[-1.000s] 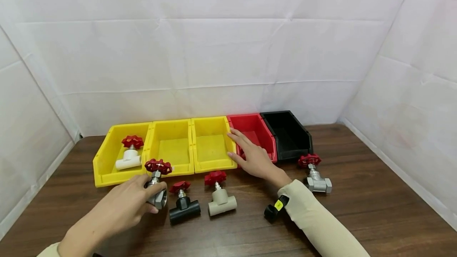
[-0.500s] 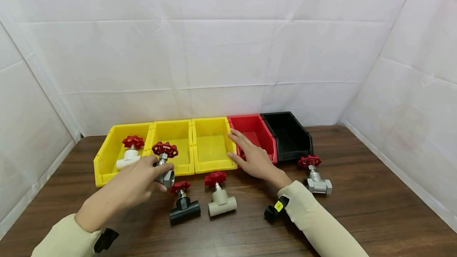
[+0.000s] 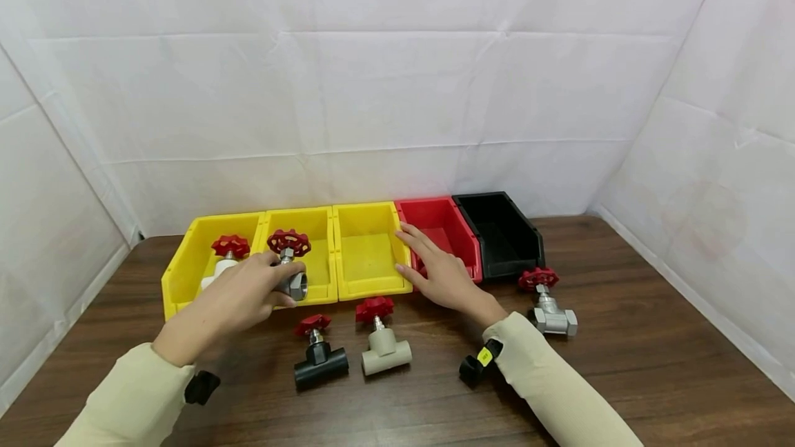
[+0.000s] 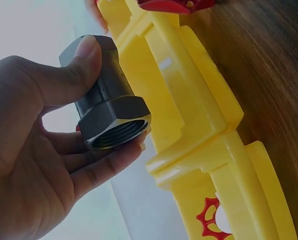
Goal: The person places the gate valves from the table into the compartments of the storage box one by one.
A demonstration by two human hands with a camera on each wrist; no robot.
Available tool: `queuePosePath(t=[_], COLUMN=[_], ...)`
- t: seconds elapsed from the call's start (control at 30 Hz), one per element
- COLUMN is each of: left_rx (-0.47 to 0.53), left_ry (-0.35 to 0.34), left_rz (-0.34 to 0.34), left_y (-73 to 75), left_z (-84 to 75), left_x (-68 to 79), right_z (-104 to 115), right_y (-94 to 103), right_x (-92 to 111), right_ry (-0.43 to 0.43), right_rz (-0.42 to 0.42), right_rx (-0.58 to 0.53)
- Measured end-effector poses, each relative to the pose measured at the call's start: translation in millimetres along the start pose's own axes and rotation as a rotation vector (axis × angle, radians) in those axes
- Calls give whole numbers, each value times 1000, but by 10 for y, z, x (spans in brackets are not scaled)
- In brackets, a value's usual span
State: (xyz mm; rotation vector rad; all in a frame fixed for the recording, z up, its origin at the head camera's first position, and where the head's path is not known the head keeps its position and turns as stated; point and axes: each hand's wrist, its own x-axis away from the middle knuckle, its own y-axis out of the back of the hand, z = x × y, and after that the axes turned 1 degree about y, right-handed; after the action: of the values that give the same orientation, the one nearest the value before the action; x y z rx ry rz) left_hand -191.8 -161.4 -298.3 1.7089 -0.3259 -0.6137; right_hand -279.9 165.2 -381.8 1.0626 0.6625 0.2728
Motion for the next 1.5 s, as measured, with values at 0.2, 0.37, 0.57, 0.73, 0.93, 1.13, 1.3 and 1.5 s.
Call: queuePosePath(t=[0.2,0.37,0.57,0.73,0.93,1.13,1.3,1.5], left_rx=[11,-4,1,12,23,28,17,-17], left_ry=[47,59,71,89,105,124,136,129], left_rz=[37,46,69,83,106,112,123,146], left_y=[-8,-42,-102,-178,-254,-317,-369,-427], left_z=[33,82,112,136,164,211,248,272], left_x=[-126,-246,-364,-436,-497,-556,-610,-655], right_z=[-12,-17,-21,-22,-27,-24,-15,-4], right_y=[14,8,-6,-13,-22,-16,-14,-10], right_x=[-13,-6,0,-1,3,3,0,2], right_ry=[-6,-3,-8,-3,-10,-8,-17,-18], right_rz=[-13,-14,-10,-13,-8,-8,-4,-7], right_rx=[14,4,5,4,6,12,18,12])
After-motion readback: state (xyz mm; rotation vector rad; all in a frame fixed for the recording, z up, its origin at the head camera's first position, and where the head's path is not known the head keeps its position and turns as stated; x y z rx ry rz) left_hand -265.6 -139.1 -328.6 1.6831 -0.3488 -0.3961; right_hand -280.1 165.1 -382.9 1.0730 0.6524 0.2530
